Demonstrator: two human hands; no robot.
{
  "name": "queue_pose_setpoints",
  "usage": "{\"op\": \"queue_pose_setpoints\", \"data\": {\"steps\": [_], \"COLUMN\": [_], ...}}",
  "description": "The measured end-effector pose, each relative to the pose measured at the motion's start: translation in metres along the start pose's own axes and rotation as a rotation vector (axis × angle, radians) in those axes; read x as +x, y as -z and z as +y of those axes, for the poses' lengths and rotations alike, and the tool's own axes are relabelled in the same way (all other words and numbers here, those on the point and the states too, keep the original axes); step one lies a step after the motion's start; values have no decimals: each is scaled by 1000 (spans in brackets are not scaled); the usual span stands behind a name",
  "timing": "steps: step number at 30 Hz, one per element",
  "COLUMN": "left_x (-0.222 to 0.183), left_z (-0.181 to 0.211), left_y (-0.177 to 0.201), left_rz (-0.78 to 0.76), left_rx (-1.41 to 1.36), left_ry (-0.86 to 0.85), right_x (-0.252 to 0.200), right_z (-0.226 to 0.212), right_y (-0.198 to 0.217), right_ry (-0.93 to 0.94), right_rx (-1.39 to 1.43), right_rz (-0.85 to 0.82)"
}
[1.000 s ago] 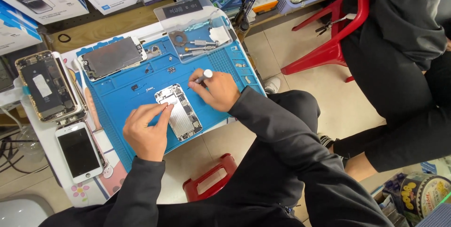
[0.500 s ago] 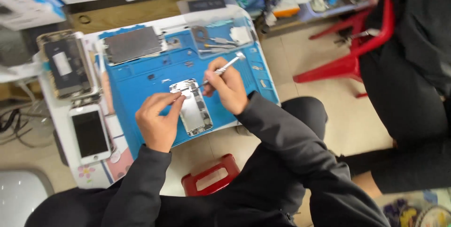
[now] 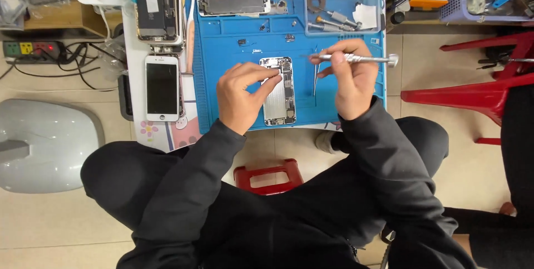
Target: The person uses a screwdriver to remove screws from the internal metal bracket of a disassembled smartphone. They then use tweezers to carefully lift and remove a small component from the phone's chassis, placing it on the blue work mat.
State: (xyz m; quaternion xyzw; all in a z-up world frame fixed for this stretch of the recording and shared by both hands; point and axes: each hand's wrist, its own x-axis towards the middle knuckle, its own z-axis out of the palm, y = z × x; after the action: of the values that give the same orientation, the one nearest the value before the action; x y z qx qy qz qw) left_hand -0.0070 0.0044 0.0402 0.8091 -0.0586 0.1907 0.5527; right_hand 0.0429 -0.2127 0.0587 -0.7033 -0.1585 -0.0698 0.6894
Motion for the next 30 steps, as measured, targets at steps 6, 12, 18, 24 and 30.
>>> {"op": "queue_pose_setpoints", "data": {"steps": [6, 12, 18, 24, 30], "left_x": [3, 5, 4, 3, 3], "left_z": [-4, -2, -4, -6, -4], "left_y": [-2, -4, -9, -8, -7], "left_rz": [4, 12, 53, 67, 55], "left_rx": [-109, -143, -171, -138, -140], "left_ry": [-26, -52, -50, -98, -119], "right_x": [-2, -9, -14, -13, -14], "right_z": [-12, -5, -2, -4, -3], "right_y": [-13, -20, -23, -24, -22], "right_ry": [-43, -55, -63, -87, -103], "right_rx": [39, 42, 44, 33, 23], "right_rz": [-68, -93, -70, -78, -87]}}
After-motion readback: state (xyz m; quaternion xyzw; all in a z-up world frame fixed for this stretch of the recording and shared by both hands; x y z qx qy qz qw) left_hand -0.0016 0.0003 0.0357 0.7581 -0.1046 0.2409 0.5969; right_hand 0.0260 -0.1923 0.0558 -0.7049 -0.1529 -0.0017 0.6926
